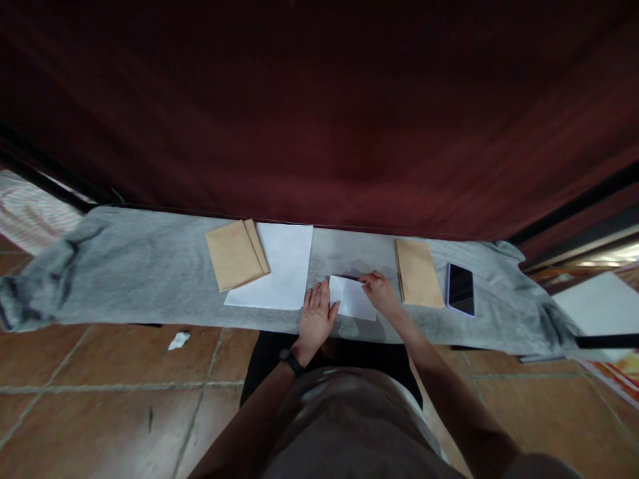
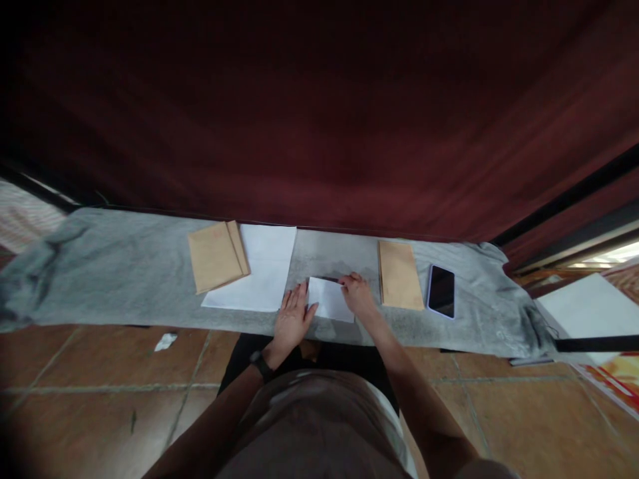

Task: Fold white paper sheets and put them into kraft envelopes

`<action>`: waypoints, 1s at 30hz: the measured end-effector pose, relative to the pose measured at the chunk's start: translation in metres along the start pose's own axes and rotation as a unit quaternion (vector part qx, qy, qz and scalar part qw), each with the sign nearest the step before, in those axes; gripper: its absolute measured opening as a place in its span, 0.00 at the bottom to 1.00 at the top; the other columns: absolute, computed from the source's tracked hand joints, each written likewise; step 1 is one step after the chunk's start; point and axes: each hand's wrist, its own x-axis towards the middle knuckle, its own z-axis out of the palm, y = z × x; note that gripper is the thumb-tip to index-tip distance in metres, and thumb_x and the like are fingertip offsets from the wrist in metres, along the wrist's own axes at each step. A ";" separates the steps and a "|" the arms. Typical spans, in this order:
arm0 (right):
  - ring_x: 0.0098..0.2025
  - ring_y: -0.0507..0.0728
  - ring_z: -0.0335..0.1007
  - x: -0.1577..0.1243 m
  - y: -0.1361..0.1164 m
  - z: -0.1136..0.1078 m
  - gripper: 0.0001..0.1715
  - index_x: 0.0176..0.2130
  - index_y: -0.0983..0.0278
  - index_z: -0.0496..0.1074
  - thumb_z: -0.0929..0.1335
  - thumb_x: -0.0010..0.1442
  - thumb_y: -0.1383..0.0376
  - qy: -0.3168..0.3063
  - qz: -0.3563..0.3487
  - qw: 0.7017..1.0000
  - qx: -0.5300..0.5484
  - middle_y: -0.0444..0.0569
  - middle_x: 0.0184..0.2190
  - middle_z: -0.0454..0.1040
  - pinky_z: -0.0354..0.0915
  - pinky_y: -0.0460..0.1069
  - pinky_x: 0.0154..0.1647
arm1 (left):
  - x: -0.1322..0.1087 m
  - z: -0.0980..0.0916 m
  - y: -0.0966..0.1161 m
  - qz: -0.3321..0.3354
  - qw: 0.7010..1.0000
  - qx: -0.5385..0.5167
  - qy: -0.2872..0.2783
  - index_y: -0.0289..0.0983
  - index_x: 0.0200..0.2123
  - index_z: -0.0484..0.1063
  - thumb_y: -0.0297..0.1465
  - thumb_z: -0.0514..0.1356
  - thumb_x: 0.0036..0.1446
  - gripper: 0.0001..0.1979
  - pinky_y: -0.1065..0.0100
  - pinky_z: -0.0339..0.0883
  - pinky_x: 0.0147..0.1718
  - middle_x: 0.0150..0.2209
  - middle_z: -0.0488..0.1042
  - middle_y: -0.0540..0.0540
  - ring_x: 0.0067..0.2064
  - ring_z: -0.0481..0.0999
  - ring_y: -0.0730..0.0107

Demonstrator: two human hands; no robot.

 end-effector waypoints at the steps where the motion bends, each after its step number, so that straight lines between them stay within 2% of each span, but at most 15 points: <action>1: 0.42 0.56 0.75 0.000 -0.001 -0.007 0.17 0.41 0.60 0.78 0.62 0.64 0.73 0.005 -0.010 0.999 0.032 0.49 0.40 0.77 0.70 0.51 0.49 | 0.003 -0.001 -0.002 -0.017 0.999 -0.037 0.007 0.33 0.72 0.49 0.36 0.54 0.68 0.34 0.48 0.59 0.67 0.67 0.66 0.33 0.68 0.66 0.53; 4: 0.41 0.56 0.76 -0.003 -0.008 -0.029 0.13 0.40 0.60 0.77 0.63 0.67 0.68 0.054 -0.056 0.992 0.096 0.48 0.38 0.75 0.71 0.50 0.47 | 0.016 -0.005 -0.004 -0.084 0.983 -0.158 0.033 0.35 0.69 0.57 0.32 0.56 0.66 0.29 0.54 0.70 0.60 0.60 0.74 0.37 0.60 0.75 0.58; 6: 0.45 0.58 0.75 -0.010 -0.014 -0.041 0.13 0.42 0.60 0.77 0.63 0.70 0.64 0.104 -0.078 0.987 0.093 0.49 0.40 0.75 0.71 0.51 0.50 | 0.026 -0.012 -0.002 -0.099 0.972 -0.207 0.052 0.37 0.63 0.67 0.30 0.55 0.66 0.23 0.56 0.72 0.58 0.57 0.77 0.40 0.57 0.77 0.61; 8: 0.48 0.59 0.74 -0.019 -0.017 -0.046 0.14 0.44 0.59 0.77 0.62 0.71 0.62 0.138 -0.096 0.983 0.067 0.51 0.43 0.76 0.71 0.53 0.53 | 0.034 -0.020 0.000 -0.076 0.971 -0.215 0.066 0.39 0.57 0.72 0.26 0.52 0.65 0.19 0.56 0.70 0.60 0.57 0.77 0.43 0.59 0.75 0.63; 11: 0.51 0.59 0.74 -0.041 -0.014 -0.035 0.15 0.45 0.59 0.77 0.61 0.72 0.63 0.134 -0.123 0.983 0.018 0.52 0.47 0.77 0.70 0.54 0.55 | 0.036 -0.026 0.000 -0.031 0.979 -0.193 0.061 0.40 0.55 0.75 0.18 0.47 0.61 0.25 0.56 0.66 0.64 0.61 0.74 0.44 0.63 0.71 0.66; 13: 0.51 0.59 0.74 -0.059 -0.008 -0.019 0.16 0.45 0.60 0.77 0.60 0.72 0.65 0.122 -0.119 0.985 -0.014 0.53 0.49 0.77 0.70 0.56 0.56 | 0.029 -0.025 -0.001 -0.029 0.982 -0.182 0.046 0.39 0.55 0.75 0.16 0.46 0.58 0.29 0.56 0.66 0.64 0.62 0.73 0.44 0.63 0.71 0.67; 15: 0.52 0.60 0.74 -0.077 0.000 -0.002 0.17 0.46 0.60 0.78 0.60 0.71 0.67 0.084 -0.136 0.986 -0.036 0.53 0.51 0.78 0.69 0.57 0.57 | 0.019 -0.021 0.000 -0.027 0.985 -0.166 0.030 0.39 0.57 0.74 0.16 0.46 0.59 0.29 0.57 0.67 0.64 0.62 0.72 0.43 0.64 0.71 0.67; 18: 0.55 0.60 0.73 -0.099 0.009 0.015 0.19 0.49 0.61 0.77 0.60 0.70 0.70 0.048 -0.155 0.986 -0.040 0.53 0.53 0.77 0.69 0.57 0.59 | 0.003 -0.013 0.007 0.028 0.996 -0.089 -0.012 0.38 0.60 0.71 0.25 0.50 0.67 0.22 0.55 0.64 0.65 0.66 0.68 0.42 0.68 0.66 0.63; 20: 0.57 0.60 0.72 -0.106 0.011 0.019 0.19 0.51 0.62 0.76 0.60 0.69 0.70 0.038 -0.154 0.987 -0.025 0.54 0.54 0.77 0.68 0.59 0.61 | -0.005 -0.008 0.012 0.067 0.997 -0.012 -0.041 0.36 0.63 0.68 0.33 0.53 0.69 0.21 0.52 0.61 0.67 0.68 0.65 0.39 0.70 0.61 0.57; 24: 0.62 0.61 0.68 -0.099 0.008 0.020 0.21 0.59 0.62 0.71 0.61 0.71 0.64 0.036 -0.140 0.989 -0.012 0.55 0.60 0.73 0.65 0.60 0.64 | -0.015 0.000 0.019 0.089 0.990 0.094 -0.056 0.30 0.67 0.61 0.38 0.53 0.70 0.27 0.50 0.55 0.69 0.70 0.60 0.33 0.72 0.57 0.53; 30: 0.72 0.65 0.53 -0.081 -0.002 0.036 0.28 0.69 0.65 0.60 0.58 0.73 0.62 0.054 -0.104 0.988 -0.103 0.59 0.70 0.59 0.54 0.66 0.70 | -0.023 0.005 0.024 0.086 0.987 0.124 -0.056 0.27 0.68 0.58 0.39 0.50 0.71 0.30 0.51 0.54 0.69 0.70 0.59 0.32 0.72 0.56 0.53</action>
